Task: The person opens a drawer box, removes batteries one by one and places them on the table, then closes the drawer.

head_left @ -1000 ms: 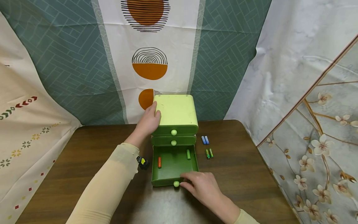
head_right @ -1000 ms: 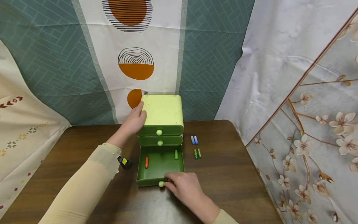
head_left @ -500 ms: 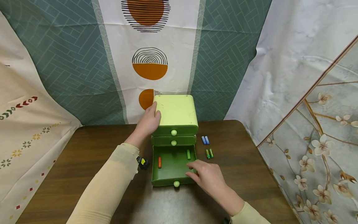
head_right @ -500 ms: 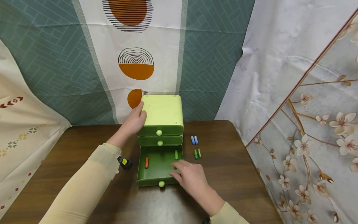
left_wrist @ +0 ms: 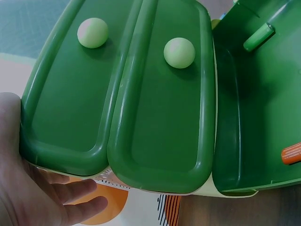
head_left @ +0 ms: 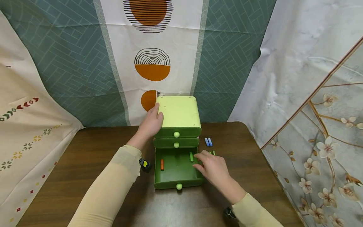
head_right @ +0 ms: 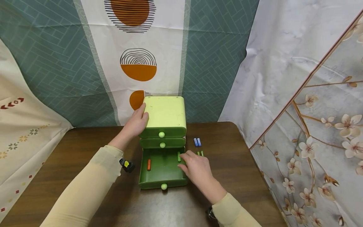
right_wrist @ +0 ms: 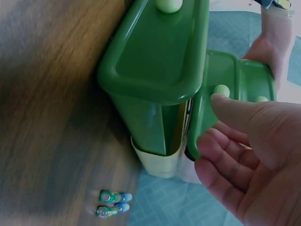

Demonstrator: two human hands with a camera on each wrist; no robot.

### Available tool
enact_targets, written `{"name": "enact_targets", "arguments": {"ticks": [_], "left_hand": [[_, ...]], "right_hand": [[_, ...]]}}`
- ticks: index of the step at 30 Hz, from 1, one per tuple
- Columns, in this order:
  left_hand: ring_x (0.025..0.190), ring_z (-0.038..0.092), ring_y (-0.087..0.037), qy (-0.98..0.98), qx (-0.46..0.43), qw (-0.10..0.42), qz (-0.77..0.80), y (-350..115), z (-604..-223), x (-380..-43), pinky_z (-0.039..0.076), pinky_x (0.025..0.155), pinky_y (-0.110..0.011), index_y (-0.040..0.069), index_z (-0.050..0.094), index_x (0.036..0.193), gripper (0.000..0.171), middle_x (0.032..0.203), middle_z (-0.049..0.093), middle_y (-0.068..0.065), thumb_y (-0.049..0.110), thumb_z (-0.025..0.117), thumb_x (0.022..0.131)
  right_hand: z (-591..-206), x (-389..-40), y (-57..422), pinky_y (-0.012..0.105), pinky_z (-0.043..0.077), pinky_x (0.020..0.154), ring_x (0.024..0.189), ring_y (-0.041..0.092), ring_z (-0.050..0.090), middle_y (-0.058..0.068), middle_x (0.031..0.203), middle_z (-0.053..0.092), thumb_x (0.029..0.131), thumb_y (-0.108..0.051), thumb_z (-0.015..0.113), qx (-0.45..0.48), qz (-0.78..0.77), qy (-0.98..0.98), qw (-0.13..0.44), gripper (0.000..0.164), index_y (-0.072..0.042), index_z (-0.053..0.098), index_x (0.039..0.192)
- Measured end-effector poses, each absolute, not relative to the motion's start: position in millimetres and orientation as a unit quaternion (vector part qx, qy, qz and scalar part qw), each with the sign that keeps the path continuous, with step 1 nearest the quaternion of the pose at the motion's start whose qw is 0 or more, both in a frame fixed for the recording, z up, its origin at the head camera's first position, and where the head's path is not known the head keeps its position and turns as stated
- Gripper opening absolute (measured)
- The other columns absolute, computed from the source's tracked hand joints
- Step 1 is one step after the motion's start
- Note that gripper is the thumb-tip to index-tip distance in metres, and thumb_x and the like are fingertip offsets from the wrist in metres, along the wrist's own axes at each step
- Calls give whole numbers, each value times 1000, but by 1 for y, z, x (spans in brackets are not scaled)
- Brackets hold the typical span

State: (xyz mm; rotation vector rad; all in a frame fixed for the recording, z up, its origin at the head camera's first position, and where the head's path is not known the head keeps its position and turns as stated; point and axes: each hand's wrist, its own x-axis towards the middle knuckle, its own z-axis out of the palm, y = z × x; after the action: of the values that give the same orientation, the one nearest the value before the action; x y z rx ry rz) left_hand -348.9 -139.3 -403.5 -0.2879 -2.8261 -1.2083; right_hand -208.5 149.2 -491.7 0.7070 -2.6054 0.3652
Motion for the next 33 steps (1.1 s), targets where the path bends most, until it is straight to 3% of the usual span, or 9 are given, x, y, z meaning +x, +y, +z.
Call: {"name": "enact_targets", "arguments": {"ticks": [6,16,22,33], "left_hand": [[168,17,-36,-916,-97,32,-389,-139,-405,-350,17,134,-55,11,12,179,70,183,17,-16,40,26,117],[168,16,-35,-915,-97,28,-391,-139,-405,-351,16,134,-54,11,11,179,70,183,16,-15,40,26,117],[168,16,-35,-916,-96,30,-388,-140,-405,-351,16,134,-54,11,11,179,70,183,16,-15,40,25,117],[168,16,-35,-917,-97,29,-387,-139,-404,-351,16,134,-54,11,11,179,70,183,16,-15,40,25,117]], "right_hand": [[-495,-220,147,30,49,56,73,12,63,-4,96,68,88,-32,96,247,111,-945,185,38,-14,83,119],[-503,-236,141,35,47,56,72,17,60,1,98,65,88,-31,97,247,79,-954,150,43,-9,82,121],[-510,-243,138,36,53,59,71,18,62,1,98,64,87,-34,97,262,38,-953,145,46,-10,82,123],[-514,-248,133,36,54,55,64,16,61,7,112,69,90,-31,95,263,26,-958,113,47,-9,80,128]]}}
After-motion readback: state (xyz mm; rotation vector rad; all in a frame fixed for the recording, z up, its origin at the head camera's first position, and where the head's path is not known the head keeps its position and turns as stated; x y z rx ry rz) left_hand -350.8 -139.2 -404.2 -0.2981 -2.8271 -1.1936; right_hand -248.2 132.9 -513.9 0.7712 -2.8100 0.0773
